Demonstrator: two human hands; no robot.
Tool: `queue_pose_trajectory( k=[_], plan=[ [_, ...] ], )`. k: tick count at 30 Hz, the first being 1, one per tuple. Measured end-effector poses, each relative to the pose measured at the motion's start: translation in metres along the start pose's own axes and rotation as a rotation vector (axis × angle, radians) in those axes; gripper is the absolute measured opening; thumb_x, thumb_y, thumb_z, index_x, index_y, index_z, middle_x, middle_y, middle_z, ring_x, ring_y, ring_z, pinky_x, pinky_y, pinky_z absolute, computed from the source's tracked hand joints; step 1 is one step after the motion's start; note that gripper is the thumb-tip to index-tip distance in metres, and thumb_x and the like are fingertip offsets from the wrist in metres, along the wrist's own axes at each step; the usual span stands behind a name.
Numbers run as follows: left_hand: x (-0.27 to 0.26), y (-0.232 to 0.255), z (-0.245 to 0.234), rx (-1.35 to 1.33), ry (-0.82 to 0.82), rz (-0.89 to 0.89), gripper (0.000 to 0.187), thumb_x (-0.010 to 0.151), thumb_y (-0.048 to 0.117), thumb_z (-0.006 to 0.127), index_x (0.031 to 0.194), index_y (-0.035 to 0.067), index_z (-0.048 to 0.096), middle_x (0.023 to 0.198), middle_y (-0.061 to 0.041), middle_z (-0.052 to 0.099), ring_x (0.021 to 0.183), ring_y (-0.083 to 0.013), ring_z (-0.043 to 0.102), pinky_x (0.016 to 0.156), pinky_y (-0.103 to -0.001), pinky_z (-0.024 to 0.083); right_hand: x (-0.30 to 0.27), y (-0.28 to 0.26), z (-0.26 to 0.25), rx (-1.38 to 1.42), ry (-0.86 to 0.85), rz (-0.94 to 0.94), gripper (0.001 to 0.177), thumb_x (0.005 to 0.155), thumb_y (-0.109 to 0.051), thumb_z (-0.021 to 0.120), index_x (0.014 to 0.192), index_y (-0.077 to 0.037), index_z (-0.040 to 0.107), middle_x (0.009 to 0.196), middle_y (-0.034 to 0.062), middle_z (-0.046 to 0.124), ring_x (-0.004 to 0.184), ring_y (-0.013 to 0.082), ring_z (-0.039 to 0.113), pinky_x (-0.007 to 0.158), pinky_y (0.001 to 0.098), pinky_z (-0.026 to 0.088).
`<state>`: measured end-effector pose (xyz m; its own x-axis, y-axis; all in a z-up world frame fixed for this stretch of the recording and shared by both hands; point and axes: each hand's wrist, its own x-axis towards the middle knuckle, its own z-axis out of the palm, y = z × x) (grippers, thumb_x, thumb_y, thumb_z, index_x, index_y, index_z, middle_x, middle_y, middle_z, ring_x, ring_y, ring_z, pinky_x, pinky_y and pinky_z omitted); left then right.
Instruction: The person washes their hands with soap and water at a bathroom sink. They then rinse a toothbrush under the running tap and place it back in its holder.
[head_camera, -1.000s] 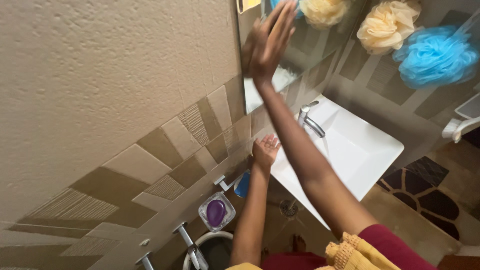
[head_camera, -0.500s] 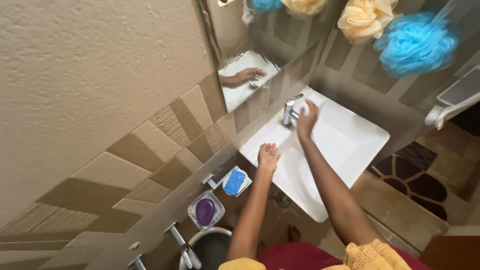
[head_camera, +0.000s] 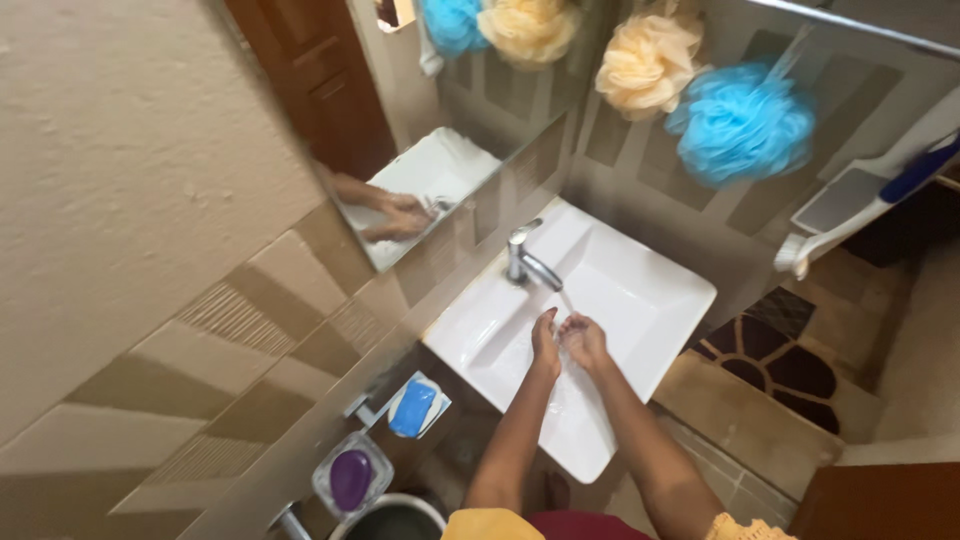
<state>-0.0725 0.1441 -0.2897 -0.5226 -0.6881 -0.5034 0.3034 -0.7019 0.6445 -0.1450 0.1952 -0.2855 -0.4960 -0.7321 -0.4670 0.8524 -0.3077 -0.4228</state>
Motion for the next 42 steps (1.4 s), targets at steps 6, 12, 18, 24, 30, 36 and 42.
queue_pose_trajectory(
  k=[6, 12, 18, 24, 30, 36, 42],
  plan=[
    [0.03, -0.024, 0.013, -0.146, -0.098, 0.061, 0.034, 0.095, 0.022, 0.054, 0.11, -0.002, 0.073, 0.098, -0.007, 0.068, 0.09, -0.0182, 0.063, 0.083, -0.03, 0.053, 0.017, 0.003, -0.01, 0.127, -0.017, -0.131, 0.025, 0.106, -0.01, 0.037, 0.109, 0.003, 0.058, 0.103, 0.0166, 0.059, 0.096, 0.0276, 0.057, 0.091, 0.0401, 0.052],
    [0.045, -0.042, 0.02, -0.159, -0.069, 0.025, 0.032, 0.091, 0.018, 0.049, 0.1, -0.004, 0.071, 0.091, -0.012, 0.069, 0.085, -0.0223, 0.066, 0.08, -0.032, 0.053, 0.027, -0.002, -0.025, 0.079, 0.085, -0.148, 0.031, 0.102, -0.011, 0.032, 0.111, 0.0, 0.059, 0.107, 0.0138, 0.063, 0.101, 0.0268, 0.061, 0.093, 0.0392, 0.052],
    [0.053, -0.041, 0.023, -0.141, -0.032, 0.089, 0.033, 0.092, 0.017, 0.048, 0.1, -0.006, 0.071, 0.092, -0.011, 0.069, 0.087, -0.0202, 0.066, 0.082, -0.031, 0.053, 0.04, -0.002, -0.028, 0.168, 0.01, -0.143, 0.025, 0.103, -0.01, 0.038, 0.104, -0.003, 0.062, 0.102, 0.0096, 0.064, 0.097, 0.024, 0.061, 0.092, 0.0372, 0.051],
    [0.045, -0.026, 0.027, -0.113, -0.027, 0.152, 0.033, 0.095, 0.021, 0.049, 0.1, -0.004, 0.07, 0.092, -0.012, 0.07, 0.086, -0.02, 0.066, 0.081, -0.03, 0.052, 0.048, 0.0, -0.027, 0.137, -0.041, -0.125, 0.023, 0.103, -0.011, 0.041, 0.107, -0.001, 0.061, 0.104, 0.0109, 0.064, 0.098, 0.0242, 0.063, 0.093, 0.036, 0.052],
    [0.037, -0.014, 0.03, -0.177, -0.067, 0.243, 0.031, 0.095, 0.019, 0.052, 0.1, -0.005, 0.07, 0.092, -0.011, 0.07, 0.086, -0.02, 0.066, 0.08, -0.029, 0.052, 0.051, 0.0, -0.024, 0.041, -0.119, -0.15, 0.031, 0.098, -0.012, 0.035, 0.109, 0.001, 0.062, 0.104, 0.0144, 0.065, 0.094, 0.0262, 0.062, 0.089, 0.0369, 0.052],
    [0.024, -0.028, 0.013, -0.156, -0.008, 0.297, 0.032, 0.091, 0.018, 0.051, 0.102, -0.004, 0.072, 0.096, -0.008, 0.071, 0.089, -0.0182, 0.064, 0.083, -0.029, 0.051, 0.023, 0.01, -0.026, -0.062, -0.14, -0.147, 0.041, 0.098, -0.014, 0.033, 0.121, 0.003, 0.063, 0.105, 0.015, 0.064, 0.095, 0.0246, 0.063, 0.091, 0.0358, 0.053],
    [-0.028, -0.022, -0.018, -0.213, 0.088, 0.255, 0.033, 0.093, 0.019, 0.049, 0.101, -0.004, 0.07, 0.093, -0.007, 0.065, 0.089, -0.0183, 0.061, 0.084, -0.029, 0.051, -0.012, 0.046, -0.035, 0.001, -0.085, -0.029, 0.03, 0.105, -0.015, 0.045, 0.123, 0.004, 0.059, 0.111, 0.0149, 0.067, 0.102, 0.0264, 0.066, 0.096, 0.0383, 0.054]
  ],
)
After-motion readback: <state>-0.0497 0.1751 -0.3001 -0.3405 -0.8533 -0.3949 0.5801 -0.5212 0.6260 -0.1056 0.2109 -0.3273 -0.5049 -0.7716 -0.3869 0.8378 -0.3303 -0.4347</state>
